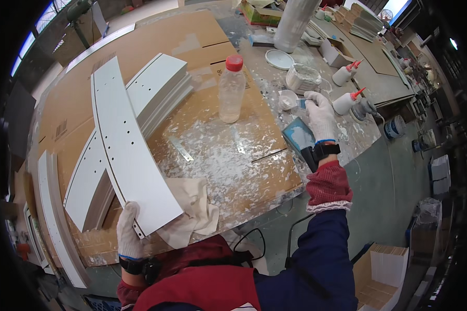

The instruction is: The person wipes the surface of white rectangular panels using a cloth. They handle the panels one at a time, wiping them thoroughly and stacking them on the workbench. The person also uses a small tool to scrape or clean the edges of the panels.

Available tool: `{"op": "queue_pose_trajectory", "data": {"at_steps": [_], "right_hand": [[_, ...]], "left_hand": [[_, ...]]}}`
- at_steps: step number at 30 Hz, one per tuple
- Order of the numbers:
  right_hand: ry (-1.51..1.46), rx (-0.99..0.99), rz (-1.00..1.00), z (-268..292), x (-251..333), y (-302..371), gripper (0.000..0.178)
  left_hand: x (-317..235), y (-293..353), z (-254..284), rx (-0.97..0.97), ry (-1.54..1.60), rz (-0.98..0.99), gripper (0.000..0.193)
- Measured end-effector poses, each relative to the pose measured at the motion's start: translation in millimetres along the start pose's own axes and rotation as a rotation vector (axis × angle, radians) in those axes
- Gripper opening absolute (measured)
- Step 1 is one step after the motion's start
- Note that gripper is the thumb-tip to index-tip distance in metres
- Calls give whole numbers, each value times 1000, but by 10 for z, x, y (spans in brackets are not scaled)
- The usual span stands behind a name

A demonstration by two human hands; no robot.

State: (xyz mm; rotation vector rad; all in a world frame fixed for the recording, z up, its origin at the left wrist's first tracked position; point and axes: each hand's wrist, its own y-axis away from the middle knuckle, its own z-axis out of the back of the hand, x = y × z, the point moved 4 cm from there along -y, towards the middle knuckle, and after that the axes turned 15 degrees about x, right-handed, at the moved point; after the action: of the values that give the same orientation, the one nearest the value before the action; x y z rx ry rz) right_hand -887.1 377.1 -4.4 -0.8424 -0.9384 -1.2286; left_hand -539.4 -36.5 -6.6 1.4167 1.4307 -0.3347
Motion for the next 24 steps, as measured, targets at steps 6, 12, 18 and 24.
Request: {"op": "queue_pose_trajectory", "data": {"at_steps": [6, 12, 18, 24], "right_hand": [[708, 48, 61, -210, 91, -431, 45], [941, 220, 74, -395, -22, -613, 43], [998, 251, -82, -472, -68, -714, 30], [888, 172, -8, -303, -52, -722, 30]], "left_hand": [[156, -86, 206, -84, 52, -40, 26], [138, -104, 192, -101, -1, -37, 25], [162, -104, 218, -87, -40, -55, 27], [167, -80, 247, -132, -70, -24, 29]]}}
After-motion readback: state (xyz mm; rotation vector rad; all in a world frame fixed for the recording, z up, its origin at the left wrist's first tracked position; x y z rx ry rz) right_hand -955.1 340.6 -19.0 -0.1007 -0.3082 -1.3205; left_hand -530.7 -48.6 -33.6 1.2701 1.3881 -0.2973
